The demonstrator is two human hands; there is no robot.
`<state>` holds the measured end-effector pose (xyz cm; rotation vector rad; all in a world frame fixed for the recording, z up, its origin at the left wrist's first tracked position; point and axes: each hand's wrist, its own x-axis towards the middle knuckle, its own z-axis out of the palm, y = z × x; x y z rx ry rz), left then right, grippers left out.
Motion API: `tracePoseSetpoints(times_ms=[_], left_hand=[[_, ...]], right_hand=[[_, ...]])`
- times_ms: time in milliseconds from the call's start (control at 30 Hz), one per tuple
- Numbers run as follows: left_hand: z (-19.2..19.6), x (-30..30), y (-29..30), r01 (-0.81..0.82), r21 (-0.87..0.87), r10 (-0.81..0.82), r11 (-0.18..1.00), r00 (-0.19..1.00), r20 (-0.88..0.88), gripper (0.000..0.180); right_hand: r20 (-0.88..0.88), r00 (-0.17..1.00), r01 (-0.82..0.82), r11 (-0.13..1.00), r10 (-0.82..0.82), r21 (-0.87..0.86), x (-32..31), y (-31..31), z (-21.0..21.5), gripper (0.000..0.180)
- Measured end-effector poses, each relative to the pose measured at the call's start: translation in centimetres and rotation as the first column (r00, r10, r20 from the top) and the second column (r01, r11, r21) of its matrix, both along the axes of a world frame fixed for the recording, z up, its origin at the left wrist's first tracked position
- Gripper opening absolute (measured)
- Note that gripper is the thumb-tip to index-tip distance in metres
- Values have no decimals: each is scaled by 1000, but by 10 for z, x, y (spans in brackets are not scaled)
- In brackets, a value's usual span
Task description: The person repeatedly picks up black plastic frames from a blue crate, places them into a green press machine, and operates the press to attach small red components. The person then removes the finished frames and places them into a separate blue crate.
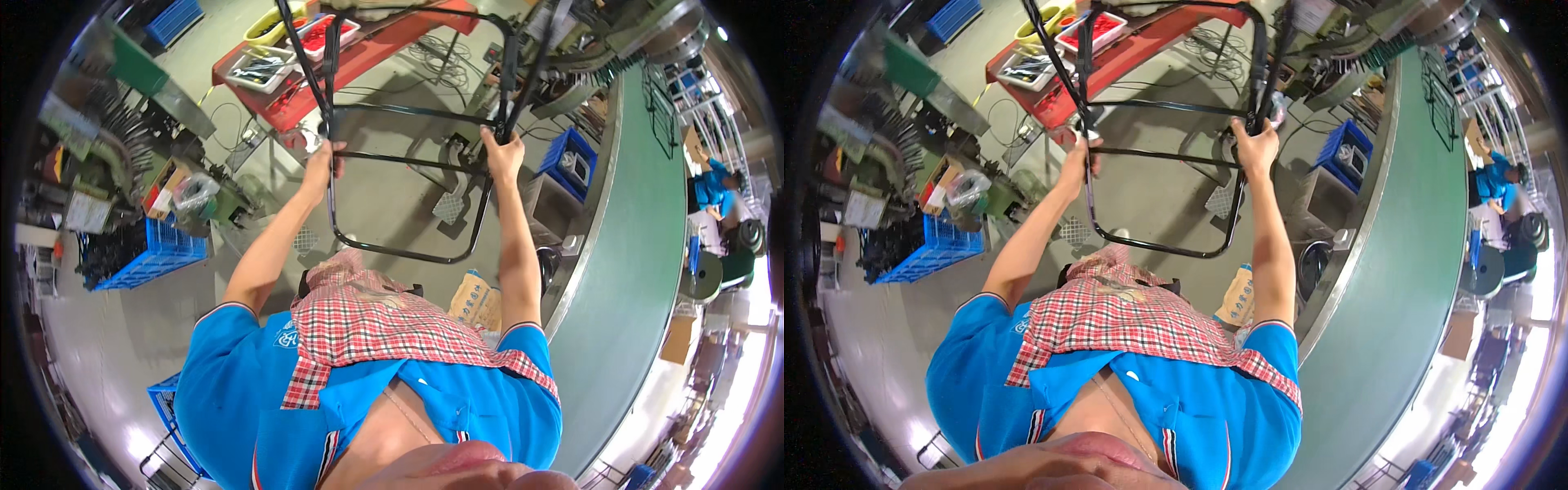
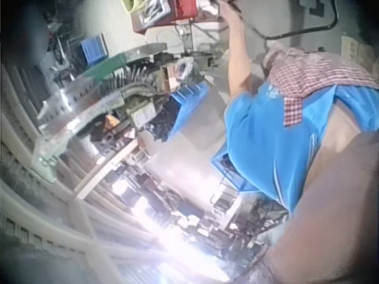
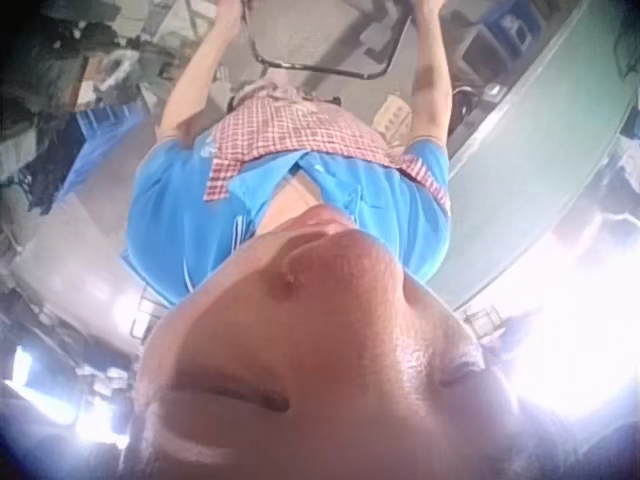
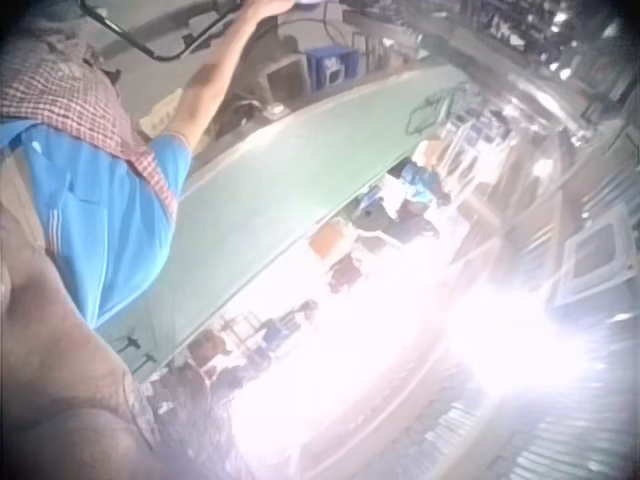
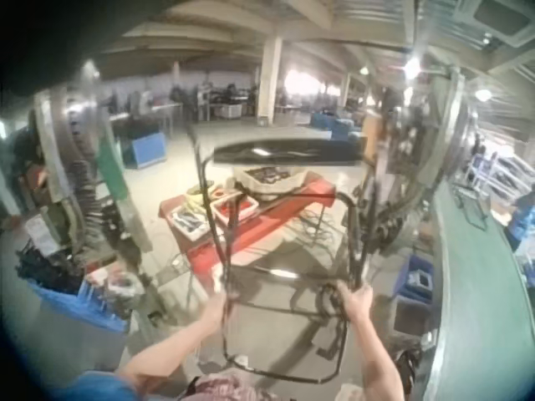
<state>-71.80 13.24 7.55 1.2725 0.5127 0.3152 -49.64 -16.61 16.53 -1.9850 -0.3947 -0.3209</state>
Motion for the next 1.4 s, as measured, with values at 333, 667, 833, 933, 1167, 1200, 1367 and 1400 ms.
tracePoseSetpoints(times_ms=[333,667,833,933,1167,1200,1367,1400], left_hand=[[137,210,-62,36,983,-700,179,706,102,44],[46,468,-42,135,837,-733,-530,423,-532,20],[49,533,-54,-4,878,-811,-479,386,-441,19],[57,556,-63,-5,864,-796,-504,391,-462,17],[59,582,-72,75,889,-823,-452,348,-448,9],[54,582,-72,83,878,-814,-471,343,-468,9],[27,584,-75,161,772,-722,-615,278,-633,17],[26,581,-73,213,744,-691,-634,275,-668,18]], right_hand=[[359,924,115,794,136,-597,37,-15,-36,27],[159,978,11,723,137,-691,153,13,-12,30],[234,970,125,701,62,-702,202,4,-12,28],[259,966,183,660,19,-729,220,-4,-17,32],[165,980,196,661,-110,-724,238,-17,-37,33],[117,983,181,632,-142,-754,239,-16,-42,35],[-211,951,-47,568,-225,-822,240,-12,-57,44],[-227,950,-68,566,-215,-822,241,-7,-57,48]])
